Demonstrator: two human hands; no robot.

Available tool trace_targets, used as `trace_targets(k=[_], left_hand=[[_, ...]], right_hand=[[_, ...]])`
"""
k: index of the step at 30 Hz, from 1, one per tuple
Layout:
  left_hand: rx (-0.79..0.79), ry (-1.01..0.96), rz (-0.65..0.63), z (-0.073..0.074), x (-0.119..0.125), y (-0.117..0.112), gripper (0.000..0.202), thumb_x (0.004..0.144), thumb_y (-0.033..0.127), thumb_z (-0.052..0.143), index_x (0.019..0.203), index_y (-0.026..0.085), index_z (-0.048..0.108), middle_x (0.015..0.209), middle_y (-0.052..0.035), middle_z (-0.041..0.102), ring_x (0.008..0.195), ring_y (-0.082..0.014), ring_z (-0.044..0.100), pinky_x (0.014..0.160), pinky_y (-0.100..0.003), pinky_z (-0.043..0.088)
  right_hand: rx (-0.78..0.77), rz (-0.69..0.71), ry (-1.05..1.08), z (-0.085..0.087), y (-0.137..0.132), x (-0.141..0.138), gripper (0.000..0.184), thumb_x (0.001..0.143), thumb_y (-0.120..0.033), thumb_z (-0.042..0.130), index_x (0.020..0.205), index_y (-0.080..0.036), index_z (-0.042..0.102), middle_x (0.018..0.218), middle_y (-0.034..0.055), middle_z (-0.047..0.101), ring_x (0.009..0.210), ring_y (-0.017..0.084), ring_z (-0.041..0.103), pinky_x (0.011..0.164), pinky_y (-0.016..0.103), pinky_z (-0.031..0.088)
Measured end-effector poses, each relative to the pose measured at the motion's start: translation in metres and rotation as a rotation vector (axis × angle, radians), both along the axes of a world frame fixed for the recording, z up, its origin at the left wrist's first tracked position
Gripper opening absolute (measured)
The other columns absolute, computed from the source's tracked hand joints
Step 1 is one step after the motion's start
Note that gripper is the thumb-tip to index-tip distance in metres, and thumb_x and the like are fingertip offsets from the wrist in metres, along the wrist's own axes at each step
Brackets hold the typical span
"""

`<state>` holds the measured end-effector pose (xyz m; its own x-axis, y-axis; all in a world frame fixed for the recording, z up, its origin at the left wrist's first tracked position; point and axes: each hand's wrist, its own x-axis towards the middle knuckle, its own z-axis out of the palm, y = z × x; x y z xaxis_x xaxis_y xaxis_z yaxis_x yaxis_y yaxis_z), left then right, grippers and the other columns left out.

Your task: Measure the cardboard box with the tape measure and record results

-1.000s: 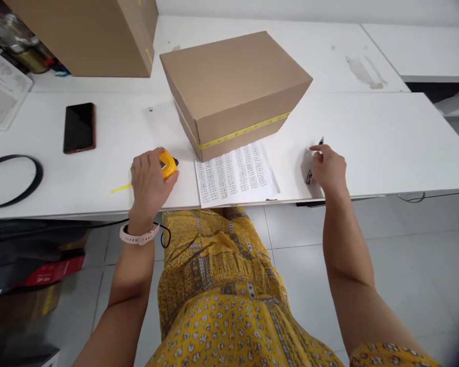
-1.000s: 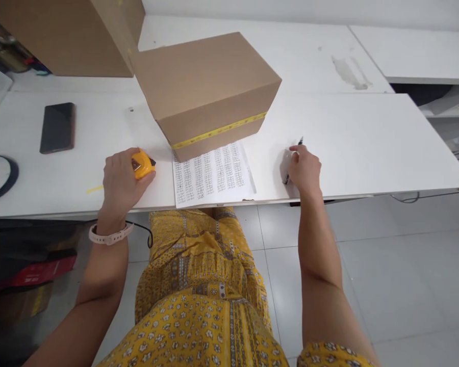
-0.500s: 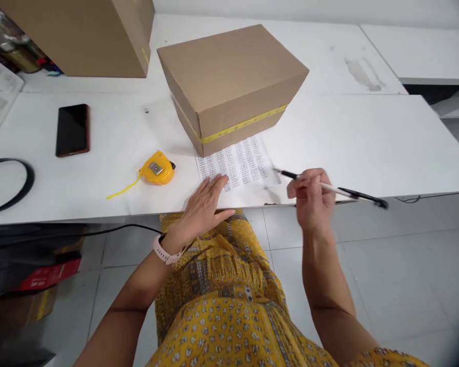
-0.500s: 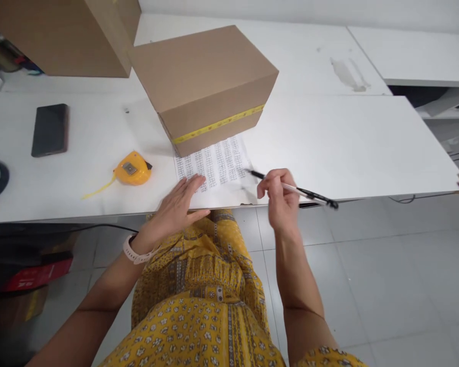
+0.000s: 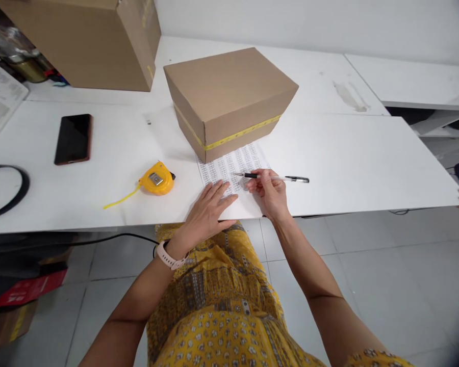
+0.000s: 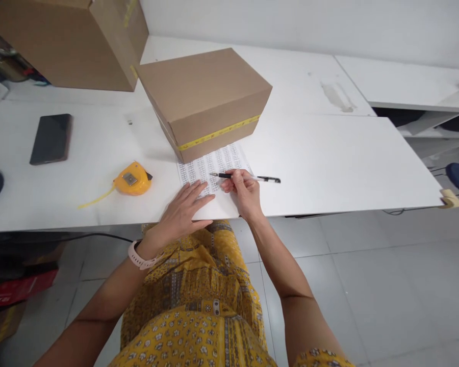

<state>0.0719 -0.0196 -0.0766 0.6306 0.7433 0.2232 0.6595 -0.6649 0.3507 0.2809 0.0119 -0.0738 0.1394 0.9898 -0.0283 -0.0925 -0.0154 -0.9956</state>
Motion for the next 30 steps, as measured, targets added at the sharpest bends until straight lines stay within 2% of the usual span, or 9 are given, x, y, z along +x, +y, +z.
trace_targets(k=[2, 5, 7, 13, 18, 30], left_hand=[[0.003, -0.004, 0.007, 0.001, 0.000, 0.000, 0.061, 0.090, 0.046, 0.071, 0.142, 0.017, 0.055, 0.159, -0.0197, 0.041, 0.152, -0.0357, 0.032, 0.125, -0.057, 0.026], [-0.006, -0.023, 0.014, 0.000, 0.001, -0.001, 0.060, 0.092, 0.048, 0.069, 0.143, 0.019, 0.054, 0.161, -0.0180, 0.040, 0.153, -0.0348, 0.031, 0.125, -0.058, 0.025], [-0.017, -0.032, 0.016, 0.000, 0.001, -0.002, 0.060, 0.092, 0.049, 0.068, 0.142, 0.019, 0.054, 0.161, -0.0176, 0.040, 0.153, -0.0351, 0.030, 0.125, -0.059, 0.025], [-0.006, -0.021, 0.021, -0.001, 0.000, -0.002, 0.058, 0.090, 0.048, 0.071, 0.138, 0.019, 0.058, 0.160, -0.0184, 0.041, 0.152, -0.0367, 0.032, 0.124, -0.059, 0.027], [0.014, -0.036, 0.018, -0.002, 0.000, -0.002, 0.058, 0.090, 0.047, 0.070, 0.138, 0.016, 0.058, 0.159, -0.0198, 0.043, 0.151, -0.0369, 0.033, 0.124, -0.059, 0.027], [0.074, -0.082, 0.022, -0.008, 0.000, -0.003, 0.055, 0.092, 0.049, 0.068, 0.133, 0.014, 0.059, 0.153, -0.0193, 0.051, 0.150, -0.0355, 0.037, 0.124, -0.058, 0.031]], right_hand=[[0.017, -0.020, -0.020, 0.000, 0.000, -0.001, 0.051, 0.083, -0.072, 0.061, 0.091, -0.023, 0.066, 0.074, 0.0018, 0.068, 0.066, 0.016, 0.064, 0.071, 0.034, 0.056], [0.059, 0.006, -0.087, 0.001, -0.003, -0.001, 0.042, 0.076, -0.061, 0.076, 0.088, -0.025, 0.060, 0.075, -0.0017, 0.062, 0.068, 0.015, 0.059, 0.065, 0.030, 0.051], [0.081, 0.030, -0.139, 0.003, -0.005, -0.002, 0.040, 0.075, -0.055, 0.079, 0.083, -0.025, 0.054, 0.074, -0.0038, 0.056, 0.066, 0.013, 0.053, 0.060, 0.027, 0.046], [0.044, 0.192, -0.292, 0.009, -0.010, -0.007, 0.029, 0.087, -0.049, 0.068, 0.084, -0.023, 0.056, 0.076, -0.0022, 0.057, 0.065, 0.012, 0.050, 0.057, 0.026, 0.040], [0.087, 0.120, -0.430, 0.007, -0.010, -0.007, 0.035, 0.087, -0.044, 0.066, 0.067, -0.023, 0.047, 0.059, -0.0057, 0.043, 0.055, 0.011, 0.038, 0.053, 0.026, 0.031], [0.097, 0.159, -0.470, 0.001, -0.008, -0.007, 0.030, 0.089, -0.037, 0.062, 0.069, -0.024, 0.044, 0.057, -0.0070, 0.037, 0.054, 0.011, 0.035, 0.052, 0.026, 0.028]])
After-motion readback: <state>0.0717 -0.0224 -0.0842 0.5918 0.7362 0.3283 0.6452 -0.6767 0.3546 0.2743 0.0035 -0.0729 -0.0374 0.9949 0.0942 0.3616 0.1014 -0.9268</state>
